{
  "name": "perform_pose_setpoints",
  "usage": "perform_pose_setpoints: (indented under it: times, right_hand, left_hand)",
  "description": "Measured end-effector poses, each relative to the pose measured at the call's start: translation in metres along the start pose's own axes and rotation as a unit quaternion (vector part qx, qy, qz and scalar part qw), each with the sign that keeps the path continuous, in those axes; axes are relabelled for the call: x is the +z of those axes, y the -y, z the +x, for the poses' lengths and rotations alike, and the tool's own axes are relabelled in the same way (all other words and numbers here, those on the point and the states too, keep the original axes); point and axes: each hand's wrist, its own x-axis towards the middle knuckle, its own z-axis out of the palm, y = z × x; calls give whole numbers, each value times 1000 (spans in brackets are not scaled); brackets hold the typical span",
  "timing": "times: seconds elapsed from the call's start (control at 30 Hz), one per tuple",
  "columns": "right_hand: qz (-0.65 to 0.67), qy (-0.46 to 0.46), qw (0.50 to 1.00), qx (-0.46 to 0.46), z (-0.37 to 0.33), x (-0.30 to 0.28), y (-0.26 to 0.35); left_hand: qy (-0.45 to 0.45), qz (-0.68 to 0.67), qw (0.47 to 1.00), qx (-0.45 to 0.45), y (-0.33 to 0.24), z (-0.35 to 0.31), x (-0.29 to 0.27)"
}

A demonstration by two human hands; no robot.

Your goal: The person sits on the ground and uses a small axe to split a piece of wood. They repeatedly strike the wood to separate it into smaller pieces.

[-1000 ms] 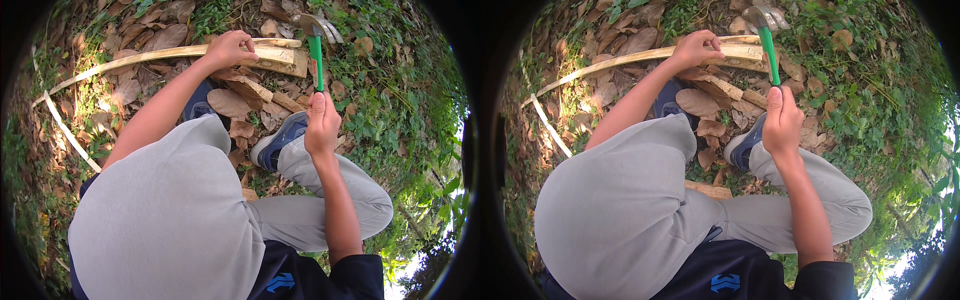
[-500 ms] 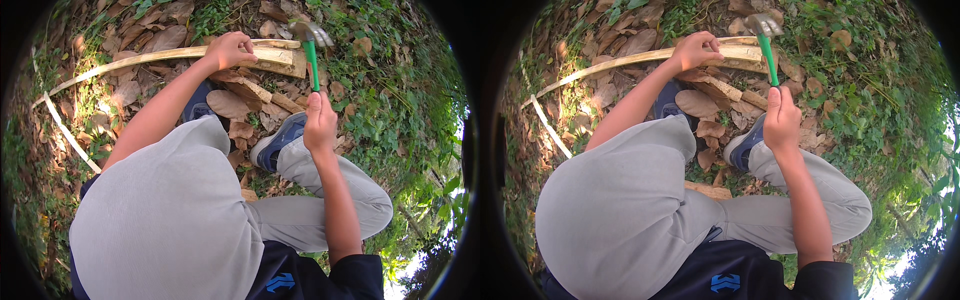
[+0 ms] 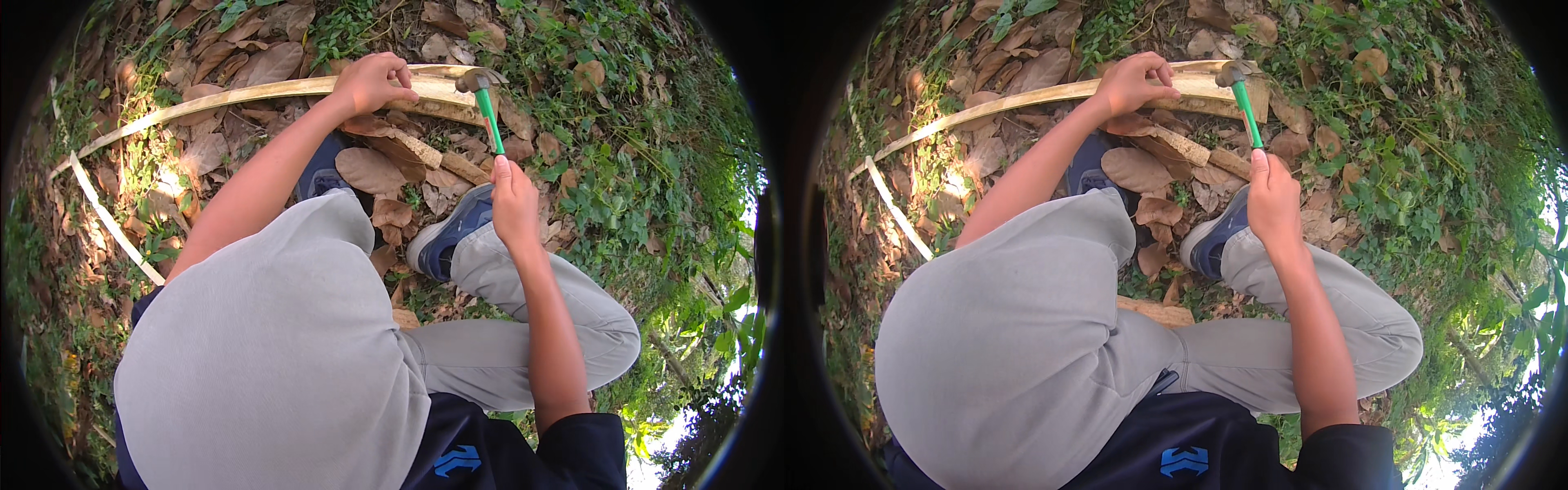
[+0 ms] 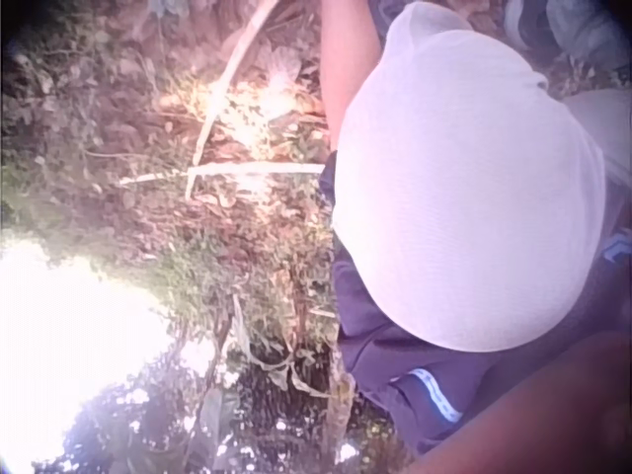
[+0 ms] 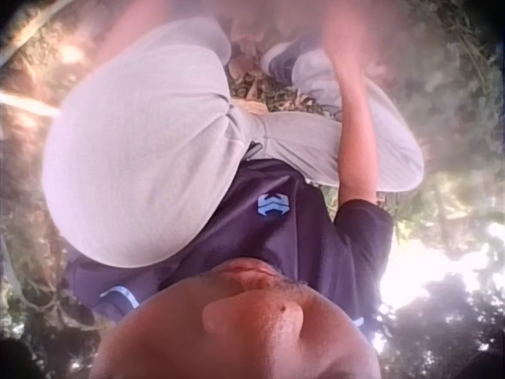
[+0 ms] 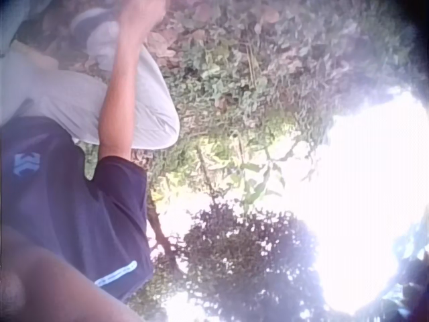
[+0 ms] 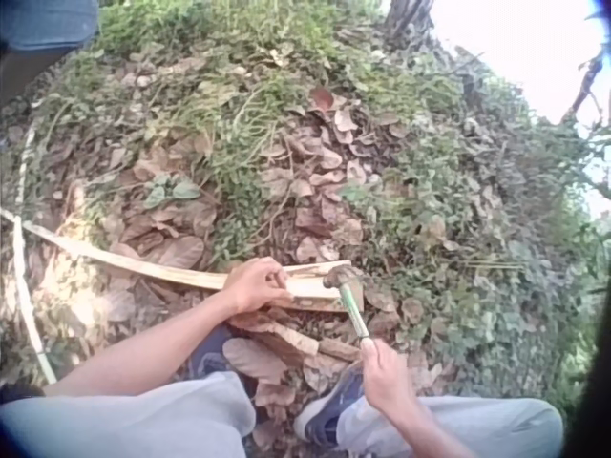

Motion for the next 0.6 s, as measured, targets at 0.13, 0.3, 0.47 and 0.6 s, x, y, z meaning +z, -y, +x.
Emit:
perform_pose_setpoints:
  times: [0.13,0.3,0.47,0.6]
  right_hand:
    - [50,-22,998,10,-2,-12,22]
    - [18,-39,997,-60,-4,-9,20]
    - [-39,-16,999,-3,-3,3,2]
    - [23,-64,996,-55,-4,-6,23]
  left_hand:
    - [-12,-3,1000,19,5,-1,-1]
    - [0,0,1000,2,-4,-1,-4]
    - [-11,8,1000,1,0,-1,-1]
    - [-9,-16,1000,18,3,-2,-2]
